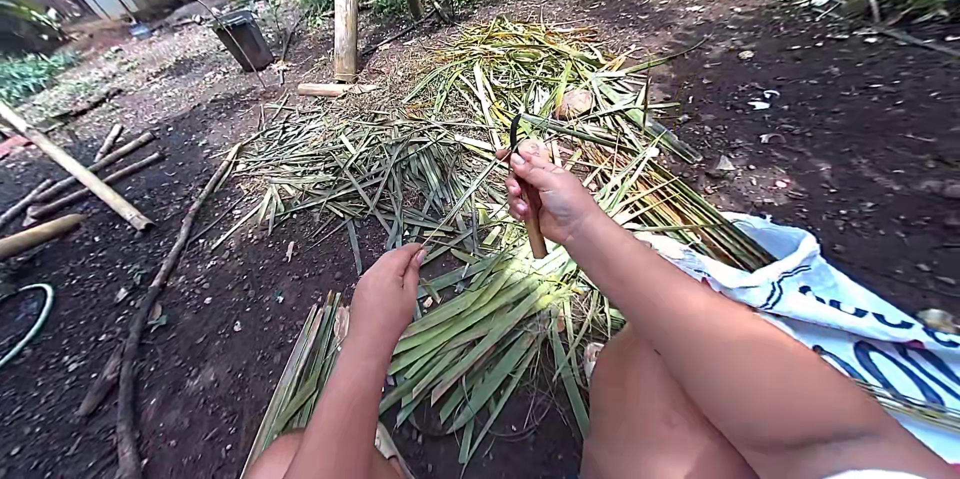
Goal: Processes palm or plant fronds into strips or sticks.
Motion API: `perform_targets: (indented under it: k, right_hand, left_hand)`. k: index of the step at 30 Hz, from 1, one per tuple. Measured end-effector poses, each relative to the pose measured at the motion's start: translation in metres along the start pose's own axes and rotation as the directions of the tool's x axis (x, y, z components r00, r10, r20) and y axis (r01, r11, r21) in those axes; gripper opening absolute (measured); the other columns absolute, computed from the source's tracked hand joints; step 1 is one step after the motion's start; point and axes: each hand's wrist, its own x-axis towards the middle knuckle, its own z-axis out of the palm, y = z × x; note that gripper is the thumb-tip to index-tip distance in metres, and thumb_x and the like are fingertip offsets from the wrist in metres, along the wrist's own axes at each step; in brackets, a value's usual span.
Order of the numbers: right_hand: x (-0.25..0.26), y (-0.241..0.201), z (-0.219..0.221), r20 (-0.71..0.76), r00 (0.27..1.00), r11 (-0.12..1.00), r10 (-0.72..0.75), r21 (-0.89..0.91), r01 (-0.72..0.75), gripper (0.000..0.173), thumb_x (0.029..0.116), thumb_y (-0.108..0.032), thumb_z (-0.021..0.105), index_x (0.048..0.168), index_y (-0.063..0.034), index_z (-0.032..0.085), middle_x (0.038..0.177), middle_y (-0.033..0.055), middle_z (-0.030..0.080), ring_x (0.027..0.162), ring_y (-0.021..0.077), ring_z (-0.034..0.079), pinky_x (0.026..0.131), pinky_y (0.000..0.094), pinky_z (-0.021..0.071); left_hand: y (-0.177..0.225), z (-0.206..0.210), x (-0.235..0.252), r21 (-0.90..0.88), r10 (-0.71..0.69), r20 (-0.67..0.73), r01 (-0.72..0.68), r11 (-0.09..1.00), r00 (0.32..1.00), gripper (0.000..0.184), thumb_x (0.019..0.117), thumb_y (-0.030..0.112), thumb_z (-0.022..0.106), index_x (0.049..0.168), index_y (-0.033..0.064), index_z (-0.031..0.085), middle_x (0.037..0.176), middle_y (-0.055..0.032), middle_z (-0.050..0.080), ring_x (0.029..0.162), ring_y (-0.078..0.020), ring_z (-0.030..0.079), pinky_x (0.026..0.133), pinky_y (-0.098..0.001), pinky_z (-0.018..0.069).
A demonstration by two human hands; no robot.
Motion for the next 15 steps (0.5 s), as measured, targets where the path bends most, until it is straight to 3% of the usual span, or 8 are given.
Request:
perform_targets:
  k: [7, 15]
  right_hand:
    - [-0.024, 0.037, 0.039, 0.283, 0.925, 0.965, 0.252, -0.146, -0.218, 0.03, 0.1107, -0.021, 0.046, 0.133, -0.0053, 0.059, 0.07, 0.0014, 0.054, 0.051, 0.0052, 0.049, 0.048, 0.0177, 0.0442]
    - [-0.014, 0.011, 0.022, 0.192, 0.946, 0.962, 0.262, -0.124, -0.242, 0.031, 0.1117, -0.024, 0.043, 0.132, -0.008, 0.06, 0.064, -0.0013, 0.048, 0.046, 0.005, 0.045, 0.046, 0.0187, 0.0438]
  left_hand:
    - [0.011, 0.005, 0.005, -0.04, -0.063, 0.042, 0.065, 0.997, 0.997, 0.036, 0.1098, 0.032, 0.046, 0.119, 0.0097, 0.073, 0.099, -0.007, 0.073, 0.082, -0.0175, 0.068, 0.078, -0.0396, 0.0557]
    - [0.001, -0.004, 0.002, -0.056, -0.06, 0.102, 0.066, 0.996, 0.993, 0.036, 0.1095, 0.035, 0.045, 0.114, 0.0132, 0.074, 0.096, -0.0025, 0.072, 0.079, -0.0131, 0.064, 0.075, -0.0372, 0.0521]
